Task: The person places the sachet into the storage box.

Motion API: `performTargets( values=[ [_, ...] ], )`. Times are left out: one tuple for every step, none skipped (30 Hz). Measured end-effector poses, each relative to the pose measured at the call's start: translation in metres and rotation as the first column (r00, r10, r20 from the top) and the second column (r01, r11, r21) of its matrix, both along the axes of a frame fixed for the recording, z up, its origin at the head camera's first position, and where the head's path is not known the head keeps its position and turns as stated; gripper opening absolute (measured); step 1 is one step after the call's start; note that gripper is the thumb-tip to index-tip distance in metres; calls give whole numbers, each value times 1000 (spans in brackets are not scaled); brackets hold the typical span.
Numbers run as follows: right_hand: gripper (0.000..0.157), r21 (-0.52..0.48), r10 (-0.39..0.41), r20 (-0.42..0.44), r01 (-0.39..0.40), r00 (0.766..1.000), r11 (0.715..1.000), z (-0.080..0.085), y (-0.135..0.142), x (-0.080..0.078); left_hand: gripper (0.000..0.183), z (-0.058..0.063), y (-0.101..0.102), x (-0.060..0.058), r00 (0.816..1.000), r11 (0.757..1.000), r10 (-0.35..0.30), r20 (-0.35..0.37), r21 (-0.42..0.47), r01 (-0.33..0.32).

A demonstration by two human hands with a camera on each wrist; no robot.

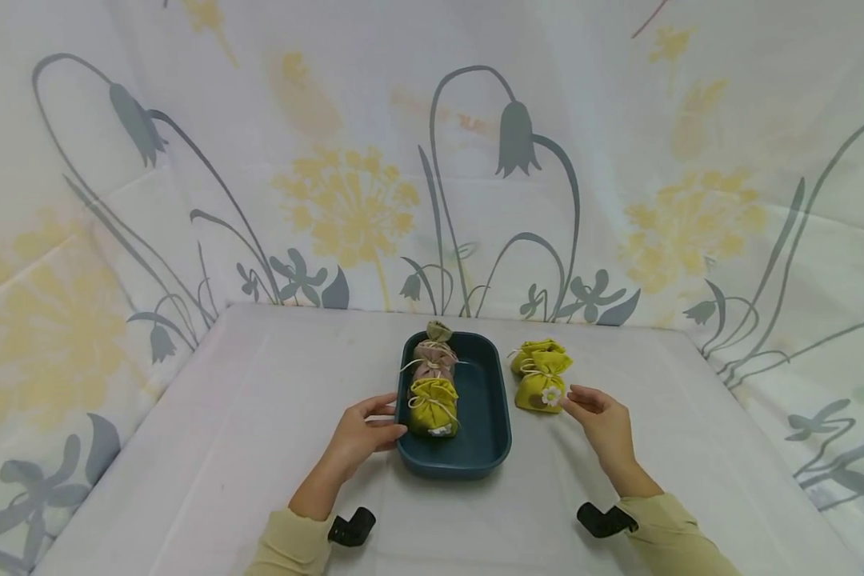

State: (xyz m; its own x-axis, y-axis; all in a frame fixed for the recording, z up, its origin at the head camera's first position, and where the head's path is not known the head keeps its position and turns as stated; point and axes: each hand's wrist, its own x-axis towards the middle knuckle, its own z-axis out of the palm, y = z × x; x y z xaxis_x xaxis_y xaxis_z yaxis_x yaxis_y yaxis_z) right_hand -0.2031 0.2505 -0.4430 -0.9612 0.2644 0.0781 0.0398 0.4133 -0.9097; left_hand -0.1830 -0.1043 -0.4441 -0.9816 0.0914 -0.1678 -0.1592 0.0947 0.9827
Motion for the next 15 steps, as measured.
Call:
performTargets(
  values=[
    [42, -1, -6, 1, 6, 1000, 1000, 0, 1, -2, 55, 0, 0, 0, 1000, 1000, 2, 2, 3, -2],
    [42, -2, -11, 2, 11, 1000, 1000, -1, 2, -4, 55, 0, 0, -1, 1000, 1000, 2, 1, 4, -2],
    [42, -1, -16, 3, 16, 1000, 1000, -1, 3, -7, 55, -1, 0, -1, 1000, 1000, 2, 3, 6, -2],
    [42, 0, -22, 5, 22, 1000, 1000, -2, 4, -9, 55, -1, 0, -1, 1000, 1000, 0, 2, 4, 0],
    [42, -1, -27, 6, 27, 1000, 1000, -2, 5, -11, 56, -1, 0, -1, 1000, 1000, -1, 2, 4, 1],
    [42, -9, -29, 8, 30, 1000, 1000, -3, 5, -13, 56, 0, 0, -1, 1000, 1000, -3, -1, 3, 3],
    [43, -19, -31, 10, 31, 999, 999, -3, 6, -16, 56, 0, 0, -1, 1000, 1000, -4, -2, 4, 4],
    [43, -28, -30, 14, 31, 999, 999, -3, 6, -18, 56, 0, 0, 0, 1000, 1000, -5, -7, 2, 5],
    [44, -37, -30, 18, 30, 999, 999, -3, 6, -20, 57, 0, 0, -1, 1000, 1000, -3, -8, 3, 3],
    [45, -44, -29, 23, 30, 999, 999, -2, 6, -22, 57, 0, 0, -1, 1000, 1000, -2, -10, 3, 2],
    [46, -51, -25, 28, 27, 999, 998, -2, 5, -24, 57, 0, 0, -1, 1000, 1000, -3, -8, 2, 3],
    [47, -53, -21, 35, 23, 999, 998, -2, 5, -26, 57, -1, 0, -1, 1000, 1000, -1, -7, 5, 1],
    [48, -51, -19, 43, 22, 999, 998, -1, 5, -28, 57, -1, 0, -1, 1000, 1000, 2, -3, 7, -2],
    [50, -44, -17, 51, 19, 999, 999, 0, 4, -30, 57, -1, 0, -2, 1000, 1000, -1, -6, 5, 1],
    [52, -44, -13, 61, 16, 998, 999, 1, 4, -32, 57, -1, 0, -2, 1000, 1000, 0, -3, 7, 0]
  ],
)
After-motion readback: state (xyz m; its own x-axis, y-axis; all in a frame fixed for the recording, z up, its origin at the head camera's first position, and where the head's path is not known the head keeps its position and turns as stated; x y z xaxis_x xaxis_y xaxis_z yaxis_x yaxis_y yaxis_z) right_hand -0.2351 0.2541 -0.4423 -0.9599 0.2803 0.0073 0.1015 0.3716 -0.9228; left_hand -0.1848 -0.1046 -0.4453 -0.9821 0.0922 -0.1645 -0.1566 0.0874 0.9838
